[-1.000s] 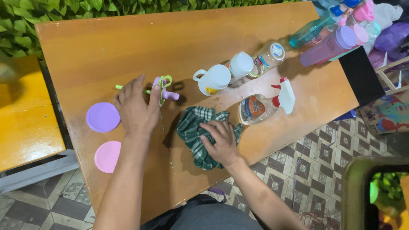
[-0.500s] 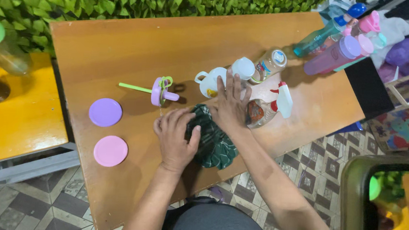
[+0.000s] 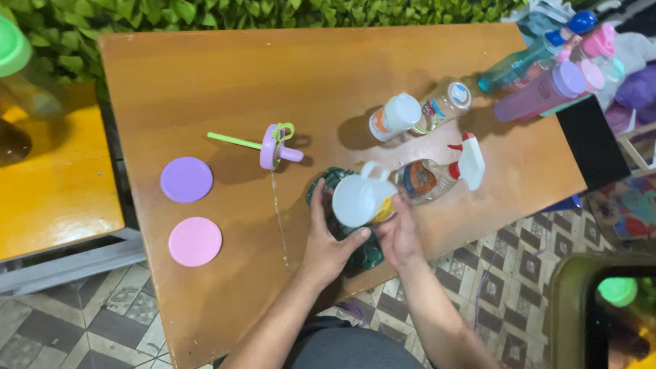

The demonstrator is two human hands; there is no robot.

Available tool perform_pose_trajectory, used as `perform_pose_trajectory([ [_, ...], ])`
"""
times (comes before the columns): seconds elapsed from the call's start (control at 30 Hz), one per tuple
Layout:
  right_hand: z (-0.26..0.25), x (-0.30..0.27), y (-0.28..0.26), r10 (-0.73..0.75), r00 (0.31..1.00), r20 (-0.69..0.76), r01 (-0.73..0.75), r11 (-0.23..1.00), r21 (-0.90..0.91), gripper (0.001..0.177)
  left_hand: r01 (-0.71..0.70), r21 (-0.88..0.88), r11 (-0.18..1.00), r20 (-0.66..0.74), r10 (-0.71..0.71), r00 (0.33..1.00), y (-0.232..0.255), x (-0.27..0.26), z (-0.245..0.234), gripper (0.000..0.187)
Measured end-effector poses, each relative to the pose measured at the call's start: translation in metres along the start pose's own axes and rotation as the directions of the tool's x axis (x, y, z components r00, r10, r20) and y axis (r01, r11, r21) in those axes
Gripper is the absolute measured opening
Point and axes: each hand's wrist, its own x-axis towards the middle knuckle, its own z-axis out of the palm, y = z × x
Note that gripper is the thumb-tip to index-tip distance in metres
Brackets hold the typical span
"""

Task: The person wipes and dries several containers on a wooden table using a green checkered cloth. They handle a pink and green sippy cup, two white mugs with lids, and a clear jar, wiping each item and placing them on a nearby yellow shelf.

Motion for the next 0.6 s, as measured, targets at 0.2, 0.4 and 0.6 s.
perform_pose_trajectory([
  [0.2, -0.064, -0.025, 0.034, -0.091, 0.969, -0.229, 0.092, 0.996, -0.003, 0.035, 0.086, -0.205, 0.975, 0.071, -0.073, 0.995, -0.023, 0.014, -0.009, 0.099],
  [0.4, -0.1, 0.02, -0.052, -0.517, 0.82, -0.248, 0.371, 0.808, -0.457, 0.09, 0.259, -0.268, 0.928, 0.09, -0.244, 0.966, -0.043, 0.021, -0.012, 0.071],
  [0.6, -0.091, 0.064, -0.092, -0.314, 0.942, 0.119, 0.335, 0.864, -0.375, 0.075, 0.393, -0.48, 0.784, 0.041, -0.428, 0.903, -0.046, 0.012, 0.014, 0.074],
])
